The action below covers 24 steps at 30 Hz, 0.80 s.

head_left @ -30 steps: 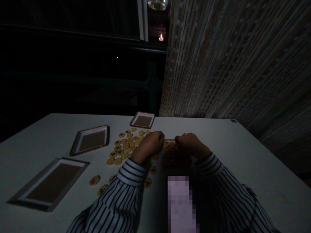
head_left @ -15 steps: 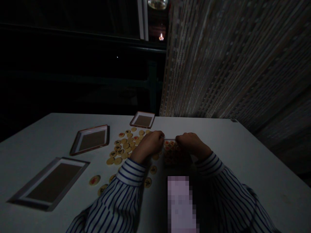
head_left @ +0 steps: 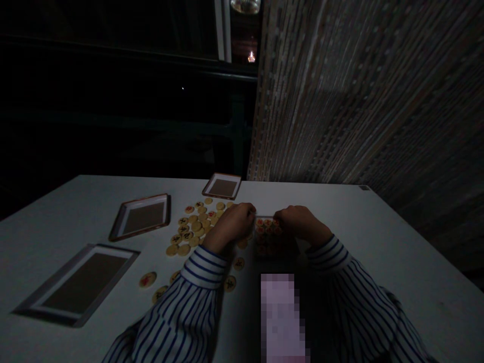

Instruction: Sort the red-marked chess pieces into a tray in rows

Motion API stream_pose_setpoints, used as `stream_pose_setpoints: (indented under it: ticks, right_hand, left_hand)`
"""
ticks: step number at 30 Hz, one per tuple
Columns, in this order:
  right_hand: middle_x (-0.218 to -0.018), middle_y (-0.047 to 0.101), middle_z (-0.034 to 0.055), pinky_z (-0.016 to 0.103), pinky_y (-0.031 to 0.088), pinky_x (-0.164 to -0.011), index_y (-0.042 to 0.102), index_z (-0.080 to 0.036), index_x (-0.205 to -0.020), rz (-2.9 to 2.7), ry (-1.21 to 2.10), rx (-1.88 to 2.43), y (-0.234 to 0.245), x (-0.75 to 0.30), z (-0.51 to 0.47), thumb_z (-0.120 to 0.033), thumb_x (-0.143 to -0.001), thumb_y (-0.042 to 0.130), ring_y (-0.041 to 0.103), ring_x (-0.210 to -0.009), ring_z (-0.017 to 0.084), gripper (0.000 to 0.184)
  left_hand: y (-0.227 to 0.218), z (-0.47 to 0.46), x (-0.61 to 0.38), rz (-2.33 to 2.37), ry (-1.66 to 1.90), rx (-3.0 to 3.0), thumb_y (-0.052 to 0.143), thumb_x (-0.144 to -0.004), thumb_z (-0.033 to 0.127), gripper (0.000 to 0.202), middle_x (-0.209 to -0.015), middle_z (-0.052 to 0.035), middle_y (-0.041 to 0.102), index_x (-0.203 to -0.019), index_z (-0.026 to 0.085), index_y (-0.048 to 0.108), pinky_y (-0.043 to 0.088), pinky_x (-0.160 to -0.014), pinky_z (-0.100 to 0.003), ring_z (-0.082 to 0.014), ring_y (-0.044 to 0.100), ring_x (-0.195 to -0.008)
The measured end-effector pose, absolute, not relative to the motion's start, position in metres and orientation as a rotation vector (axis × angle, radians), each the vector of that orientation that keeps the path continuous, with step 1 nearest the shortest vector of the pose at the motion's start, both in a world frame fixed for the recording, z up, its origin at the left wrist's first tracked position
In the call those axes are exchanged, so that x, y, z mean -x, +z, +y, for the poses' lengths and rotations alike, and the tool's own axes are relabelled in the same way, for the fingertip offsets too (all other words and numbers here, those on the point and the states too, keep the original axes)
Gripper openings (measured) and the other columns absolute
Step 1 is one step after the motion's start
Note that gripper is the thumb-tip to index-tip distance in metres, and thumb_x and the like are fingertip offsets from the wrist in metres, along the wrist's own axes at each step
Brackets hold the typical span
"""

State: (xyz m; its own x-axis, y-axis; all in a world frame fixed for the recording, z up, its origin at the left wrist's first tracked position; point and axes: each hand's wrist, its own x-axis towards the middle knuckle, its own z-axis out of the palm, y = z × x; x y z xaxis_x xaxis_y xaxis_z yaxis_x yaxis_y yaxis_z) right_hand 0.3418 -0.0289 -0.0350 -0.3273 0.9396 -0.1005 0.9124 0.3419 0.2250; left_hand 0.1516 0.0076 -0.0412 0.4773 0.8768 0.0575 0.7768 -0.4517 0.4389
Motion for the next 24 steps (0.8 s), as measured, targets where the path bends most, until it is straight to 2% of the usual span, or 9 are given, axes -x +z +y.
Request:
stream_pose_setpoints:
  ticks: [24]
  right_hand:
    - [-0.088, 0.067, 0.0113, 0.034, 0.047, -0.068, 0.062, -0.017, -0.098, 2.399, 0.198, -1.671, -0.0348, -0.3385, -0.029, -0.019, -0.085, 0.041, 0.064, -0.083, 0.025, 0.025]
  left_hand:
    - [-0.0388, 0.0065, -0.1517, 1.362, 0.399, -2.38, 0.042, -0.082, 0.023, 0.026, -0.096, -0.0097, 0.067, -0.095, 0.016, 0.063, 0.043, -0.073, -0.027, -0.0188, 0.061, -0.085]
